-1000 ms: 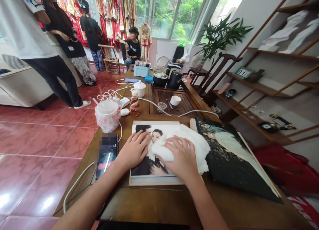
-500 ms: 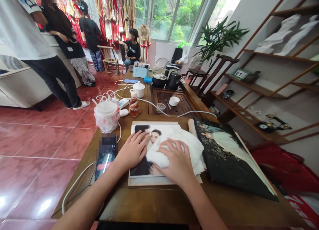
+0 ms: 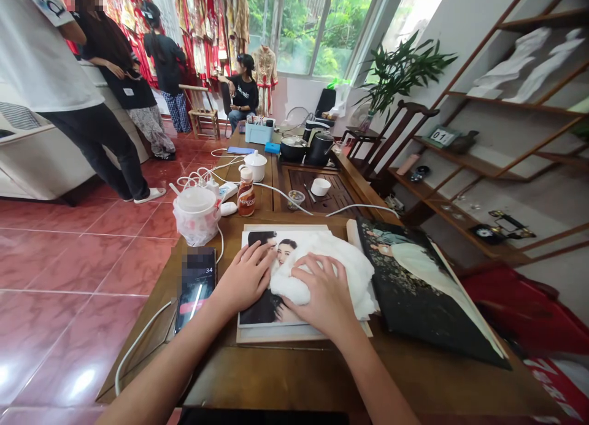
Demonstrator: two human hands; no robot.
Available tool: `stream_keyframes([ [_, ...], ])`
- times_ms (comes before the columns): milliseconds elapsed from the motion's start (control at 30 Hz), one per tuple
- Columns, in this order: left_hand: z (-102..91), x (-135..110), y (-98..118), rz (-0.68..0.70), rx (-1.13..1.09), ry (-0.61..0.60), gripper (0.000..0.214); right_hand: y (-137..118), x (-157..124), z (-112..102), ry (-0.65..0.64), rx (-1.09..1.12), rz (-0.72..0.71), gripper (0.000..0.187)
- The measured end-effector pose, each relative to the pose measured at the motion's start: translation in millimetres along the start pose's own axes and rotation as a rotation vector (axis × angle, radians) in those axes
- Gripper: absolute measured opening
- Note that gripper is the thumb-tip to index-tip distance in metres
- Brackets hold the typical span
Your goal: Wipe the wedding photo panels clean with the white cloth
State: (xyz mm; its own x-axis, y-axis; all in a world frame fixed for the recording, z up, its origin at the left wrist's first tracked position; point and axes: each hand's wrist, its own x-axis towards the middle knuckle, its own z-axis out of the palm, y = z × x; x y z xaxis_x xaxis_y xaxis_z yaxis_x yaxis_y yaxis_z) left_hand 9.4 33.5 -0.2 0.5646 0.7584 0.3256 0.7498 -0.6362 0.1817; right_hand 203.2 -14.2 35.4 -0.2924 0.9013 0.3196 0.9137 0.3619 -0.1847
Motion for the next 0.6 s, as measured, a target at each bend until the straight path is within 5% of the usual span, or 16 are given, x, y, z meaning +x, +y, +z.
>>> stream_keyframes([
  [600,-0.4,-0.8,0.0,0.012,0.007,0.006,0.04,0.9,0.5,-2.6,-0.024,-0.009,-0.004,0.028],
])
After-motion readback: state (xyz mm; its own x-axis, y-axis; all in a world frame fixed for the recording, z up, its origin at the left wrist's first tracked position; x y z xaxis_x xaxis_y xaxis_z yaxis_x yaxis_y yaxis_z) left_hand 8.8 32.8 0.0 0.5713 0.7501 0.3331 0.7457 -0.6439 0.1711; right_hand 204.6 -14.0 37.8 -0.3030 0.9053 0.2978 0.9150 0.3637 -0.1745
